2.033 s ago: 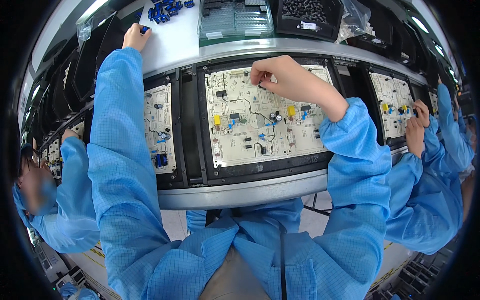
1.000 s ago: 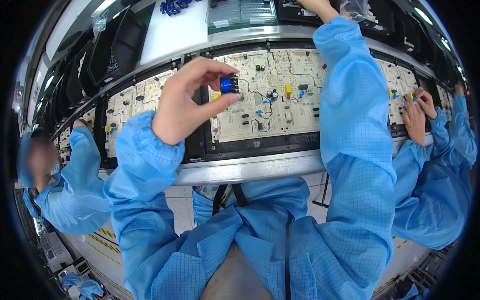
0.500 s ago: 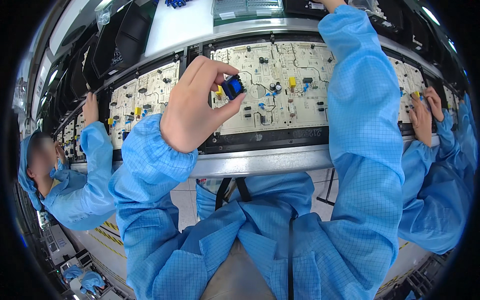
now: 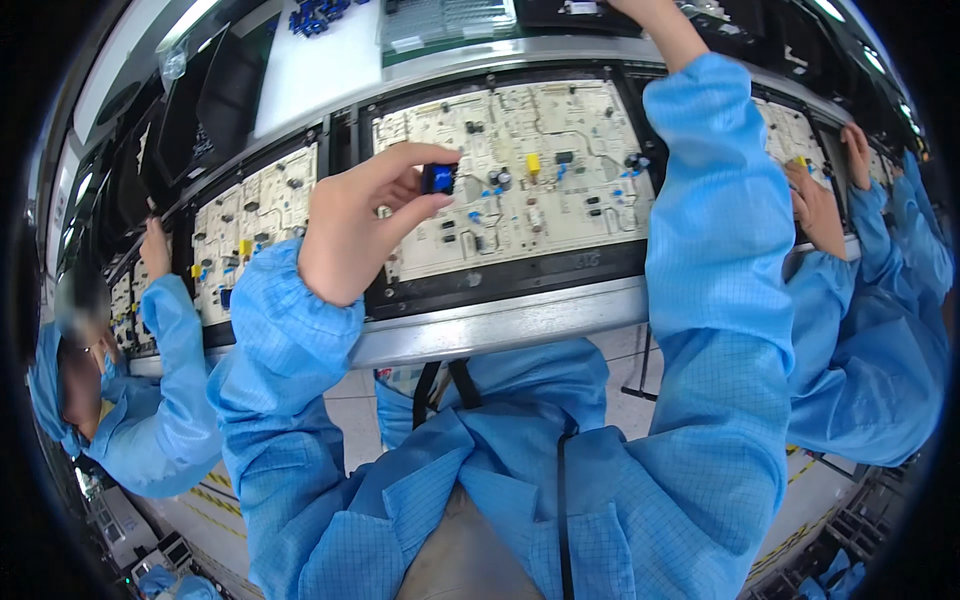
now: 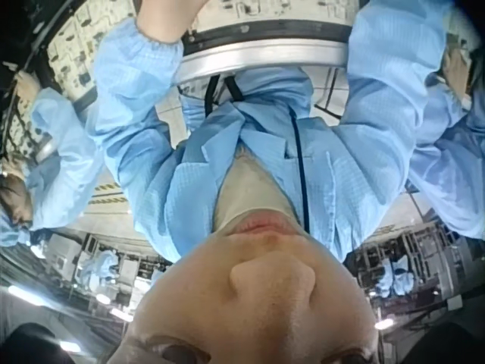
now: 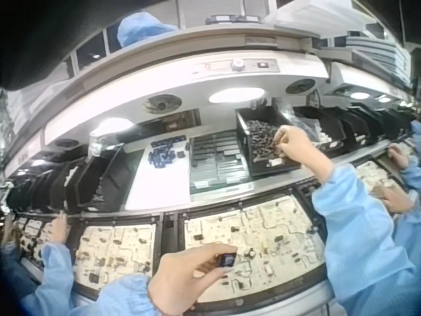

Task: Placing electronic components onto printed circuit boards on an assembly line.

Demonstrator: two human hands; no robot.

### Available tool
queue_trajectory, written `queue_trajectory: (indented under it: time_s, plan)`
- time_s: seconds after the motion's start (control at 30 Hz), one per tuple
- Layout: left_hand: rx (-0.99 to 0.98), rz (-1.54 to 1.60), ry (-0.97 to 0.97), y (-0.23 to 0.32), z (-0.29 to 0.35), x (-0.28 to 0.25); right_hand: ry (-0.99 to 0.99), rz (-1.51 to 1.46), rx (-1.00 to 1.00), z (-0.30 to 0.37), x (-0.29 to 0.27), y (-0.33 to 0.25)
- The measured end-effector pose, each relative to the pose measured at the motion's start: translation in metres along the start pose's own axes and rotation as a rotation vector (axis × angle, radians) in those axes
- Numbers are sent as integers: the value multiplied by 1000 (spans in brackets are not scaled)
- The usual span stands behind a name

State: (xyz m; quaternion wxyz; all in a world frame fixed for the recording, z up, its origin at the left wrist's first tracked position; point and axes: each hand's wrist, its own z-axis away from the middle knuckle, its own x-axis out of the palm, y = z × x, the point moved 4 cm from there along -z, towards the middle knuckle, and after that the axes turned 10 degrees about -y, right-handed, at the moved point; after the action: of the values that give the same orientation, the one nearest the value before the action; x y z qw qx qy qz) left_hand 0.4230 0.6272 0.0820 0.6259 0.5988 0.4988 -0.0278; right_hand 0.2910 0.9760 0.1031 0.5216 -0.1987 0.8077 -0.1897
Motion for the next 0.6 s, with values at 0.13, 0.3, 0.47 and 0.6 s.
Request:
queue_trajectory:
  time_s: [0.13, 0.3, 0.47, 0.6]
  plan:
    - [-193, 507, -52, -23, 3, 5, -204, -233, -39, 48, -4, -41]
    - [-166, 859, -112, -33, -7, 10, -437, -112, -100, 83, 20, -9]
    - [-210, 872, -159, -46, -9, 23, -618, -37, -251, 101, 31, -21]
    - [-171, 806, -116, -49, -11, 25, -660, 10, -297, 112, 33, -26]
